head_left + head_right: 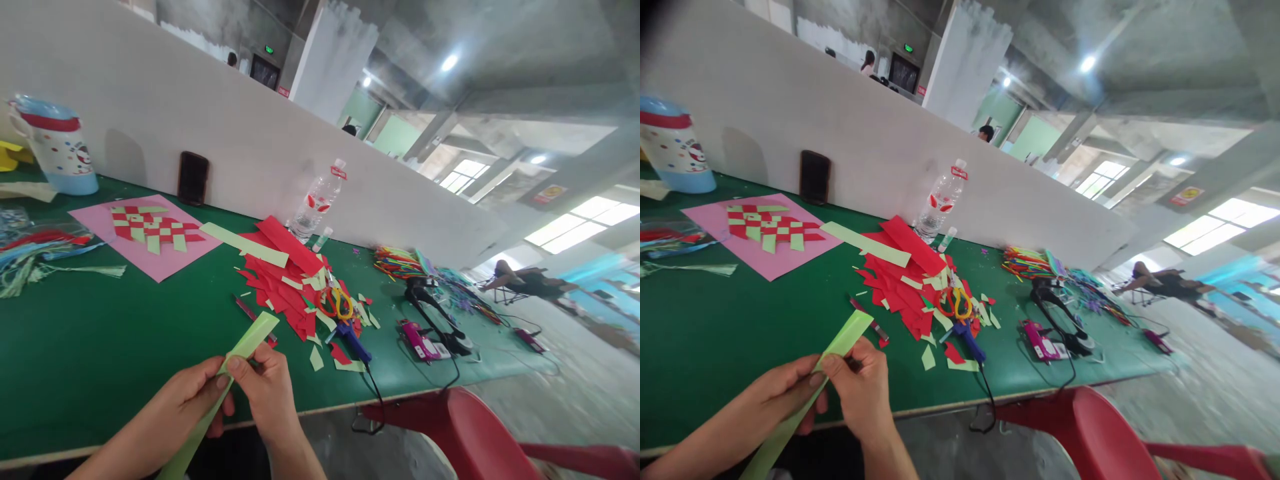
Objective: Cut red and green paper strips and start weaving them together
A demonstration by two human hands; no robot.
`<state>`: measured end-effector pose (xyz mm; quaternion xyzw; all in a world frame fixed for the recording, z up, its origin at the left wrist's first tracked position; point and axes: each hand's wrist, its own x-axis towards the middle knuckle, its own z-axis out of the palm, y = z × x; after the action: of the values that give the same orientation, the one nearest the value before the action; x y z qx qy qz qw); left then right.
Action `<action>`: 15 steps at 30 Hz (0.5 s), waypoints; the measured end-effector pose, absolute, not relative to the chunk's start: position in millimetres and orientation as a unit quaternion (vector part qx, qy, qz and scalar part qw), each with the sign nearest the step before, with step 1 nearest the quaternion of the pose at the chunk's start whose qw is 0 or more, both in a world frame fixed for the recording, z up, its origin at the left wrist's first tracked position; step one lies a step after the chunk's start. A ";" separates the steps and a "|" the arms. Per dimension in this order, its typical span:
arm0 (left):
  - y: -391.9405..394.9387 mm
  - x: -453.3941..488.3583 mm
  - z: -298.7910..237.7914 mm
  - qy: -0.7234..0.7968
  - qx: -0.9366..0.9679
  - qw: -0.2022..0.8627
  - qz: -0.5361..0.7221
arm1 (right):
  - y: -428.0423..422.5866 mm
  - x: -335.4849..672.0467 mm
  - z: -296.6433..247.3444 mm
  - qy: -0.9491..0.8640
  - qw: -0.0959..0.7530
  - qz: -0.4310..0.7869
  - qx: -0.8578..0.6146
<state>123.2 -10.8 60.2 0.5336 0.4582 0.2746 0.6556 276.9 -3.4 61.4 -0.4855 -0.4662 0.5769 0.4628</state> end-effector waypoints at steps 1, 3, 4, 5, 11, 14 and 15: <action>-10.8 123.4 58.4 0.457 0.535 0.654 0.278 | -4.2 276.6 60.1 -0.463 0.467 0.567 -0.496; -10.6 124.0 54.6 0.457 0.541 0.645 0.287 | -5.3 276.4 58.2 -0.457 0.473 0.558 -0.506; -10.8 124.5 52.7 0.461 0.543 0.639 0.290 | -5.5 276.3 57.5 -0.453 0.474 0.564 -0.502; -11.1 125.1 51.0 0.464 0.546 0.634 0.291 | -5.6 276.1 57.1 -0.447 0.475 0.576 -0.494; -13.8 127.7 47.2 0.453 0.568 0.619 0.299 | -7.0 275.2 55.3 -0.416 0.486 0.615 -0.461; -14.4 128.1 47.3 0.455 0.555 0.632 0.293 | -7.8 276.4 55.1 -0.427 0.494 0.594 -0.470; -14.8 128.0 46.5 0.455 0.551 0.637 0.288 | -7.8 277.1 55.5 -0.434 0.490 0.588 -0.474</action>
<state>128.0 -14.8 46.5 0.5511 0.4553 0.2875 0.6374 277.1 -7.8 55.5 -0.4744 -0.4342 0.5884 0.4900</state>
